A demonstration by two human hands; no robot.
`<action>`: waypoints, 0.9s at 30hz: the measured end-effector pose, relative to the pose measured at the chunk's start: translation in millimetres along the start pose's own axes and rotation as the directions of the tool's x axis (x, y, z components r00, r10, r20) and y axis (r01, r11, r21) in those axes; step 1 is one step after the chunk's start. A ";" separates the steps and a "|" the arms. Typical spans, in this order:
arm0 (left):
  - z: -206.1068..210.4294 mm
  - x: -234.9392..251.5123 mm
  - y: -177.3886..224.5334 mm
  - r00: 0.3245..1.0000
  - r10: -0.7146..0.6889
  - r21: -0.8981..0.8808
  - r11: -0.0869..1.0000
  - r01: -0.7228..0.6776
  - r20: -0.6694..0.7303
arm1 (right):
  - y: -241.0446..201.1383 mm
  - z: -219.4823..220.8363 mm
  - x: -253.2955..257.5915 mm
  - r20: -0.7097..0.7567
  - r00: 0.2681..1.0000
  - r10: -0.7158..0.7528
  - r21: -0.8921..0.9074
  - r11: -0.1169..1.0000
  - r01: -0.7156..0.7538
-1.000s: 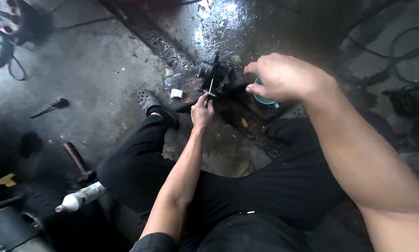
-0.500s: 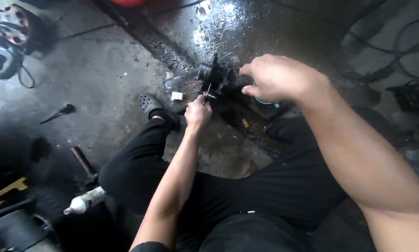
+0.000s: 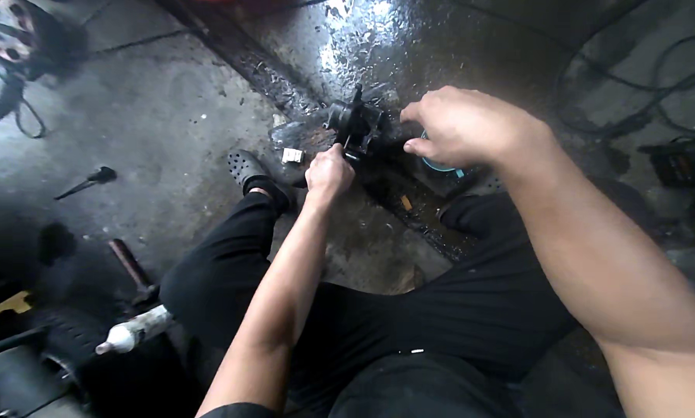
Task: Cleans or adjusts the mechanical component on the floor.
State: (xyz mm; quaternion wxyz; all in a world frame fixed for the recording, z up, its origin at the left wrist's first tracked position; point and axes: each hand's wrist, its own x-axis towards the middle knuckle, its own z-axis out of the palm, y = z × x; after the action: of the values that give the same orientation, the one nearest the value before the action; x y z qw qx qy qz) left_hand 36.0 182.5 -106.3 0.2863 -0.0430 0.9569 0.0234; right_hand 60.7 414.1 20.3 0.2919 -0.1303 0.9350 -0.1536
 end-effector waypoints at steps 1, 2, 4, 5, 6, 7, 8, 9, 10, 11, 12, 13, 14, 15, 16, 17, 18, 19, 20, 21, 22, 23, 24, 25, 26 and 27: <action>-7.7 1.9 -0.1 1.000 0.017 0.013 1.000 -0.017 0.025 | 0.4 0.3 -0.2 0.004 1.000 0.004 -0.001 1.000 -0.004; -15.1 4.3 -1.1 0.998 0.035 0.037 0.999 -0.037 0.046 | 0.8 0.8 -0.5 0.009 1.000 0.005 -0.005 1.000 -0.005; -30.8 5.5 0.8 0.995 0.059 0.091 0.994 -0.067 0.083 | 2.0 1.3 -1.0 0.013 1.000 0.002 -0.009 1.000 -0.001; -37.4 3.6 4.4 0.994 0.054 0.118 0.991 -0.065 0.092 | 2.3 1.7 -1.4 0.011 1.000 0.002 -0.009 1.000 -0.001; -42.1 2.2 8.7 0.994 0.046 0.136 0.989 -0.059 0.096 | 3.0 1.8 -1.7 0.005 1.000 0.003 -0.006 1.000 -0.003; -44.8 1.6 13.0 0.994 0.041 0.144 0.988 -0.055 0.097 | 4.0 1.5 -2.2 0.001 1.000 0.007 -0.002 1.000 -0.007; -44.6 1.4 16.4 0.994 0.045 0.145 0.988 -0.058 0.096 | 5.0 1.0 -3.1 0.000 1.000 0.013 0.007 1.000 -0.013; -41.4 1.3 18.2 0.995 0.047 0.148 0.987 -0.060 0.088 | 5.8 0.9 -4.2 0.002 1.000 0.019 0.011 1.000 -0.019; -36.2 0.8 18.5 0.996 0.046 0.151 0.987 -0.057 0.075 | 6.5 0.9 -5.0 0.006 1.000 0.024 0.014 1.000 -0.024; -29.8 -0.4 17.3 0.998 0.042 0.143 0.988 -0.050 0.056 | 7.3 1.4 -5.4 0.008 1.000 0.025 0.014 1.000 -0.025; -22.2 -0.8 14.6 0.999 0.040 0.124 0.991 -0.044 0.034 | 8.4 1.4 -5.4 0.008 1.000 0.027 0.011 1.000 -0.027; -14.2 -2.4 11.4 0.999 0.036 0.101 0.994 -0.037 0.017 | 9.3 1.4 -5.7 0.011 0.999 0.033 0.009 0.999 -0.033; -5.4 -4.1 7.5 0.999 0.034 0.070 0.997 -0.034 -0.003 | 10.8 1.3 -6.2 0.014 0.999 0.039 0.005 0.999 -0.040; 4.5 -3.9 2.2 0.999 0.034 0.040 0.999 -0.033 -0.020 | 12.7 0.8 -6.1 0.014 0.999 0.044 0.001 0.999 -0.044; 15.7 -3.6 -3.8 0.999 0.032 0.007 0.999 -0.032 -0.037 | 14.0 2.0 -6.2 0.017 0.999 0.047 -0.001 0.999 -0.047; 27.3 -1.4 -9.3 0.998 0.030 -0.038 0.999 -0.032 -0.060 | 15.8 2.1 -5.8 0.018 0.999 0.052 -0.006 0.999 -0.051; 40.2 1.4 -16.5 0.996 0.030 -0.085 0.996 -0.037 -0.088 | 16.2 2.6 -5.5 0.021 0.998 0.052 -0.008 0.999 -0.052; 53.5 5.1 -24.5 0.992 0.038 -0.132 0.990 -0.054 -0.119 | 15.6 3.7 -5.7 0.023 0.998 0.050 -0.008 0.999 -0.050; 65.3 10.1 -31.7 0.987 0.050 -0.170 0.983 -0.075 -0.150 | 15.1 3.3 -5.2 0.017 0.999 0.048 -0.008 0.999 -0.048; 75.7 13.5 -38.3 0.985 0.060 -0.200 0.975 -0.093 -0.165 | 14.0 3.1 -5.3 0.014 0.999 0.044 -0.005 0.999 -0.044; 82.2 15.3 -43.3 0.984 0.066 -0.212 0.972 -0.101 -0.167 | 12.2 3.5 -5.9 0.009 0.999 0.036 0.001 0.999 -0.036; 82.2 16.9 -43.7 0.985 0.066 -0.208 0.973 -0.100 -0.160 | 11.0 3.5 -6.7 0.000 1.000 0.029 0.005 1.000 -0.029; 76.6 17.2 -39.9 0.988 0.062 -0.198 0.976 -0.090 -0.143 | 11.2 2.3 -7.3 -0.008 1.000 0.024 0.004 1.000 -0.024; 67.4 13.9 -35.6 0.992 0.053 -0.171 0.983 -0.072 -0.110 | 10.5 2.9 -8.0 -0.010 1.000 0.016 0.002 1.000 -0.016; 54.4 9.4 -31.4 0.996 0.045 -0.130 0.990 -0.055 -0.077 | 8.3 4.5 -8.4 -0.004 1.000 0.009 -0.002 1.000 -0.009; 36.7 6.8 -25.6 0.998 0.042 -0.077 0.996 -0.046 -0.050 | 6.4 3.7 -6.9 -0.002 1.000 0.006 -0.010 1.000 -0.006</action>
State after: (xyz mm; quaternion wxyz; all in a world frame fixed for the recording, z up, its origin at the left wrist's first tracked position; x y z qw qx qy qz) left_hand 52.8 159.0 -141.2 0.2607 -0.0334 0.9626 0.0660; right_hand 67.4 421.5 18.5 0.2907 -0.1289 0.9364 -0.1482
